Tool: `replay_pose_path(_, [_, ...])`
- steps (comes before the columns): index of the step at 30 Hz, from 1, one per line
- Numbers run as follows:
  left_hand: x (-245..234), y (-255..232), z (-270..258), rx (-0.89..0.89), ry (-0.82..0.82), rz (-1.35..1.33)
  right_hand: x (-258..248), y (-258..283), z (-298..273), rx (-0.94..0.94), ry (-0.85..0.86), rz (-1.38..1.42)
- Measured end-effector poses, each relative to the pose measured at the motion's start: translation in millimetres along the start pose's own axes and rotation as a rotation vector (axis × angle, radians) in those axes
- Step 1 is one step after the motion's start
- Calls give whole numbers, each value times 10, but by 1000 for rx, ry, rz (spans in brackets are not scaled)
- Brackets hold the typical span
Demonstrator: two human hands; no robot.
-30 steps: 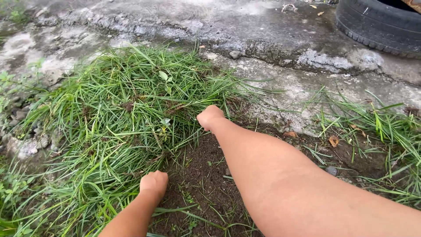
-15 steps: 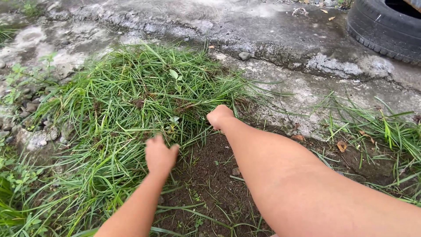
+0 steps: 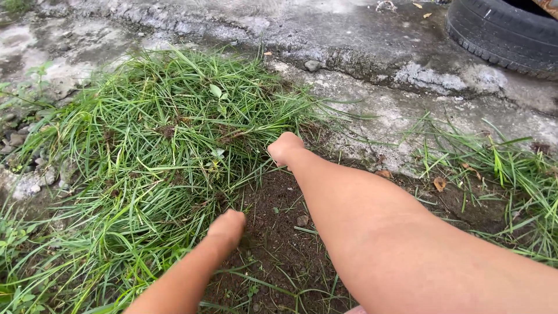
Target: Pulling weeds from the ground by hand.
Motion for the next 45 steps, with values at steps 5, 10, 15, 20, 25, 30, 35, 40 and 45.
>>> replay_pose_path(5, [-952, 704, 8, -53, -173, 8, -71, -29, -40, 4, -2, 17])
replay_pose_path(10, [-1672, 733, -493, -153, -819, -79, -58, 8, -24, 20, -11, 6])
replay_pose_path(15, [-713, -76, -245, -17, -323, -137, 105, -35, 235, -54, -31, -82])
replay_pose_path(20, [-154, -175, 514, 77, -443, -134, 110, -112, 224, -100, -48, -105])
replay_pose_path(25, [-716, -13, 654, -27, -378, -51, 62, -119, 261, -103, -47, -148])
replay_pose_path(30, [-1646, 345, 228, -90, -641, -363, 57, -58, 254, -119, -57, -184])
replay_pose_path(35, [-1819, 531, -582, -198, -1256, -520, 44, 30, 150, -82, -53, -11])
replay_pose_path(40, [-569, -273, -561, 207, -289, 109, 90, 15, 205, -59, -43, -24])
replay_pose_path(45, [76, 377, -308, -129, -73, 194, 2, -129, 226, -57, -55, -26])
Point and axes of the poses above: each hand's wrist, its own z-axis towards the middle knuckle, its own x-axis out of the palm, y = z × x, the point moved 8 cm from there along z, towards the middle knuckle, and after that the axes turned 1 degree about z, right-handed, at the moved point
